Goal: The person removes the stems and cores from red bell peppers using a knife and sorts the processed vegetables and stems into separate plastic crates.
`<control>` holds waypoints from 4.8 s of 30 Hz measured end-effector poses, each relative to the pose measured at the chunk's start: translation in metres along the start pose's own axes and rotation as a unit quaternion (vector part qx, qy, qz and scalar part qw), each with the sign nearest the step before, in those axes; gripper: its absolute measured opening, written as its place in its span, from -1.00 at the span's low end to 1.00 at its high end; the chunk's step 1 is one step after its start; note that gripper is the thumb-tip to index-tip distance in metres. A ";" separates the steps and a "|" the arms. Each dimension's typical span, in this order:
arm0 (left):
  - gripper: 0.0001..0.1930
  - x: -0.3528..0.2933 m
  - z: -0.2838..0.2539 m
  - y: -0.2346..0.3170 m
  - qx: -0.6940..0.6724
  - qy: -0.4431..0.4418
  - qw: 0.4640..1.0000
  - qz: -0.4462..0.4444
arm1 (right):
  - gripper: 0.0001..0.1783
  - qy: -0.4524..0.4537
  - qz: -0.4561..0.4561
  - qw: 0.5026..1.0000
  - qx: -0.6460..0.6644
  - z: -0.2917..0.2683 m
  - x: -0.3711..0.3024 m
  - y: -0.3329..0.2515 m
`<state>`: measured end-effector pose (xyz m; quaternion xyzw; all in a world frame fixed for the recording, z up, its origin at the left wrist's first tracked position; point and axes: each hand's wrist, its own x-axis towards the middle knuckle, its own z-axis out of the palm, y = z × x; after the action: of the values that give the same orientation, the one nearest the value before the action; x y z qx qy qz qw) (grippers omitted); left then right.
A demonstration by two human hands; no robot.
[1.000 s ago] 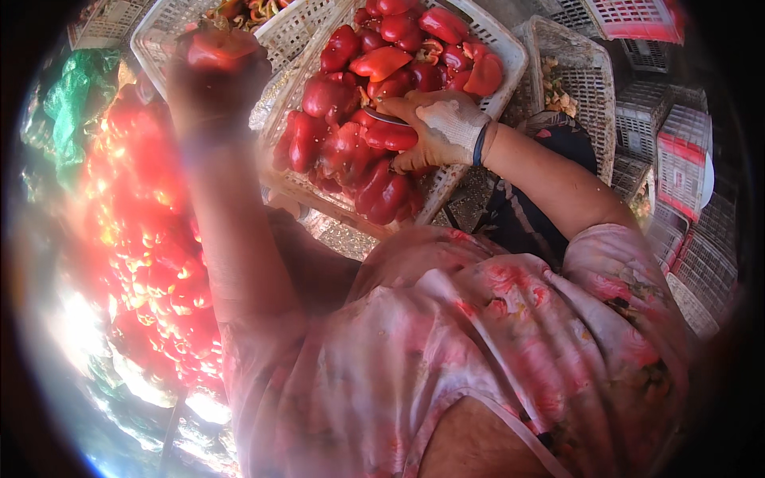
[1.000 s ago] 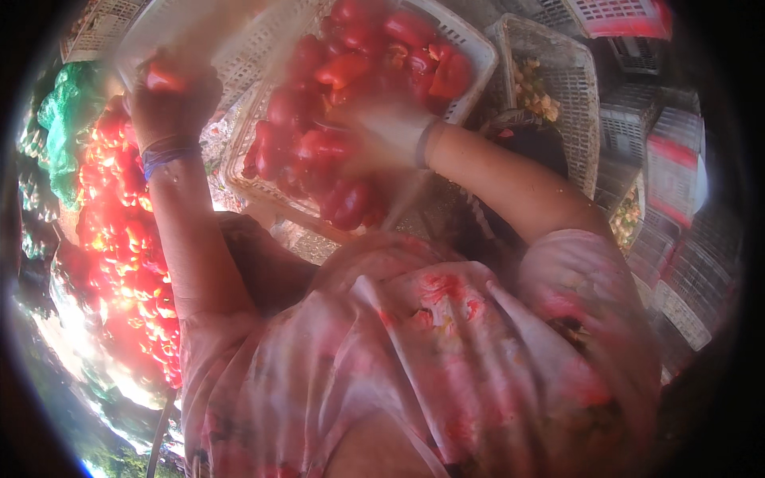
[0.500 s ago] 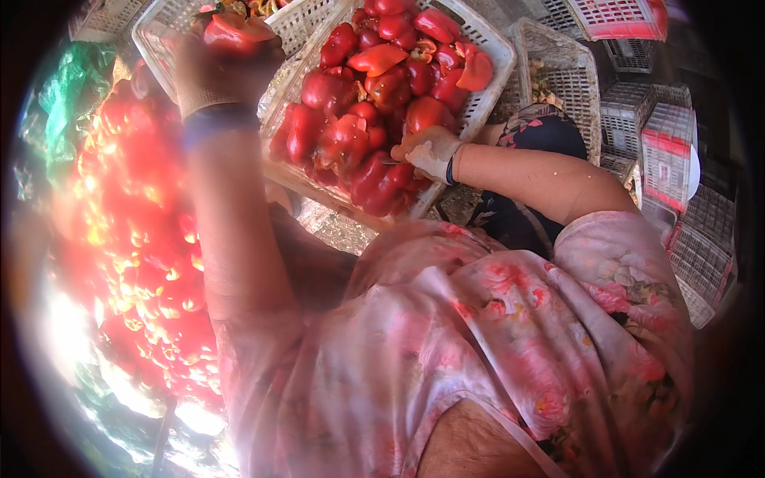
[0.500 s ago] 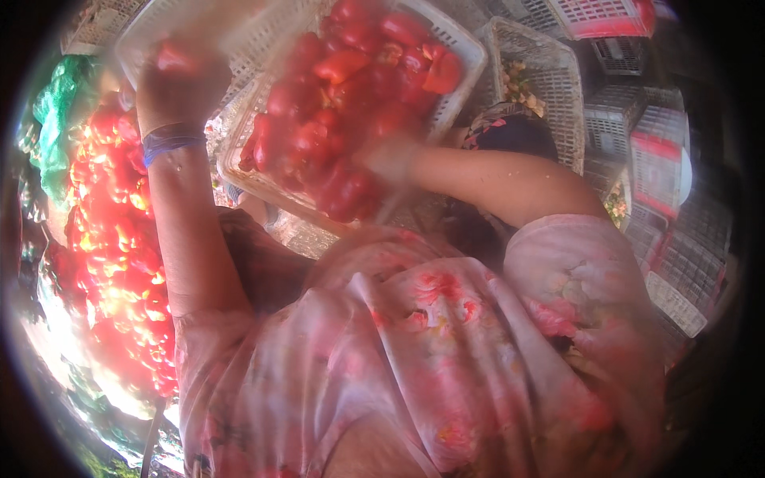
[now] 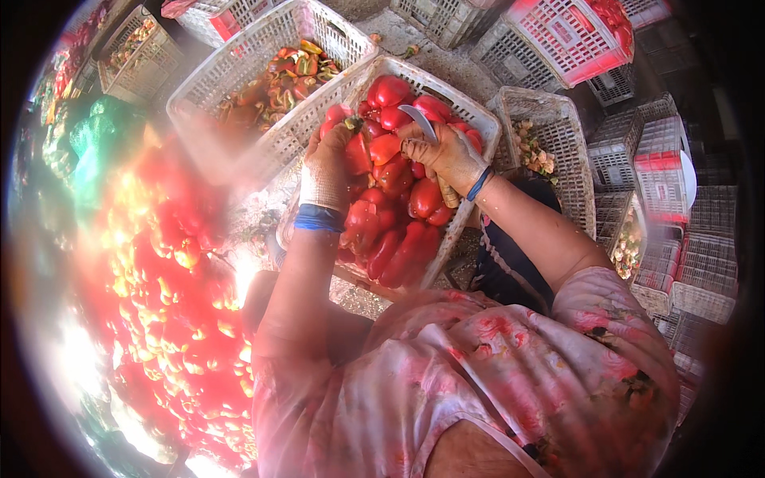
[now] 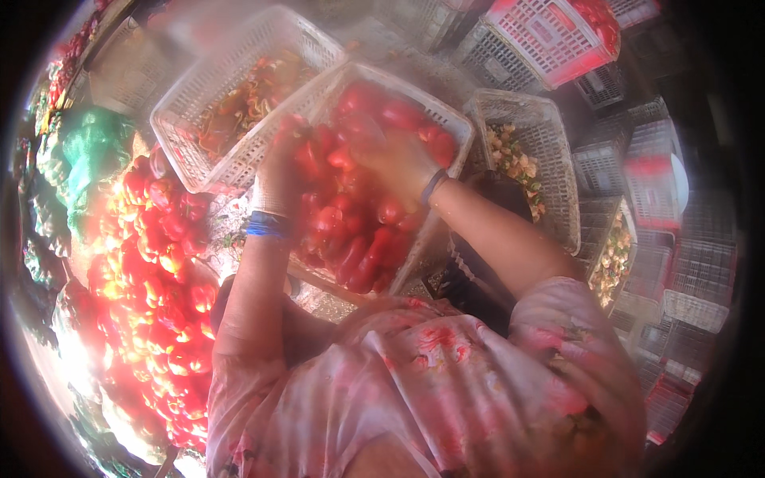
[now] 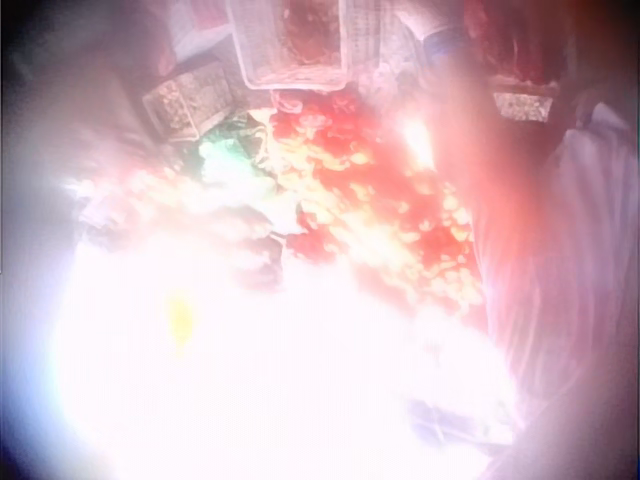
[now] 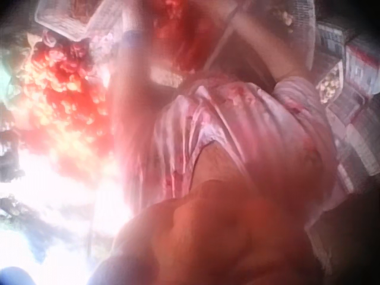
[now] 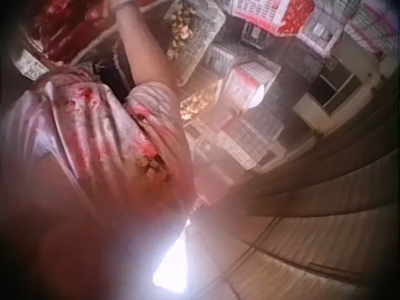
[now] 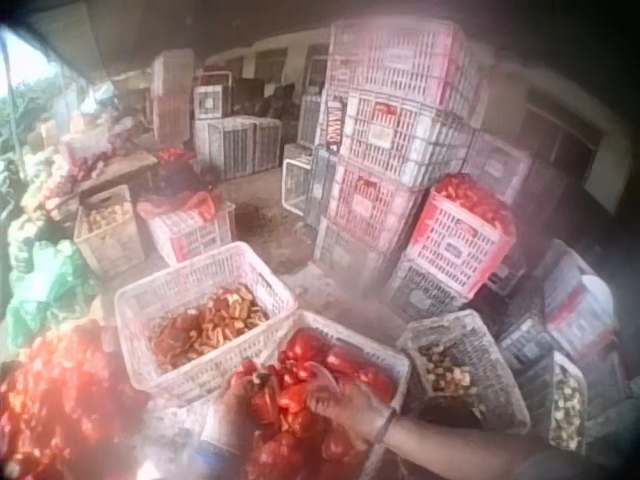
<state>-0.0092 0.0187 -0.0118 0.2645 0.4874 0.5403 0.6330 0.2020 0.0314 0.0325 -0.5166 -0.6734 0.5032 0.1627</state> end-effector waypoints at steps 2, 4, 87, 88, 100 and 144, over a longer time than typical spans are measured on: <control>-0.47 0.004 0.011 -0.014 -0.006 -0.044 0.999 -0.027 | -0.54 0.065 -0.052 0.990 0.114 0.002 0.004 -0.008; -0.43 0.001 0.020 -0.024 0.085 -0.068 0.994 0.024 | -0.44 0.070 -0.112 0.989 0.069 0.009 0.011 0.001; -0.49 -0.181 -0.352 -0.025 0.005 0.426 0.905 0.005 | -0.44 0.147 0.186 0.945 0.226 0.035 0.041 -0.039; -0.45 -0.174 -0.312 0.019 -0.040 0.298 0.951 0.066 | -0.43 0.088 0.153 0.943 0.282 0.027 0.040 -0.028; -0.31 -0.068 -0.028 0.112 0.504 0.023 0.838 0.208 | -0.12 0.042 -0.305 0.923 -0.230 0.038 0.001 -0.093; -0.50 -0.003 0.025 0.015 0.128 0.047 0.990 0.047 | -0.61 -0.197 0.135 0.920 0.312 -0.009 0.053 0.004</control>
<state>0.0074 0.0246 0.0119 0.3403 0.5689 0.5140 0.5445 0.1888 0.0814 0.0170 -0.4161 -0.4248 0.7963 0.1106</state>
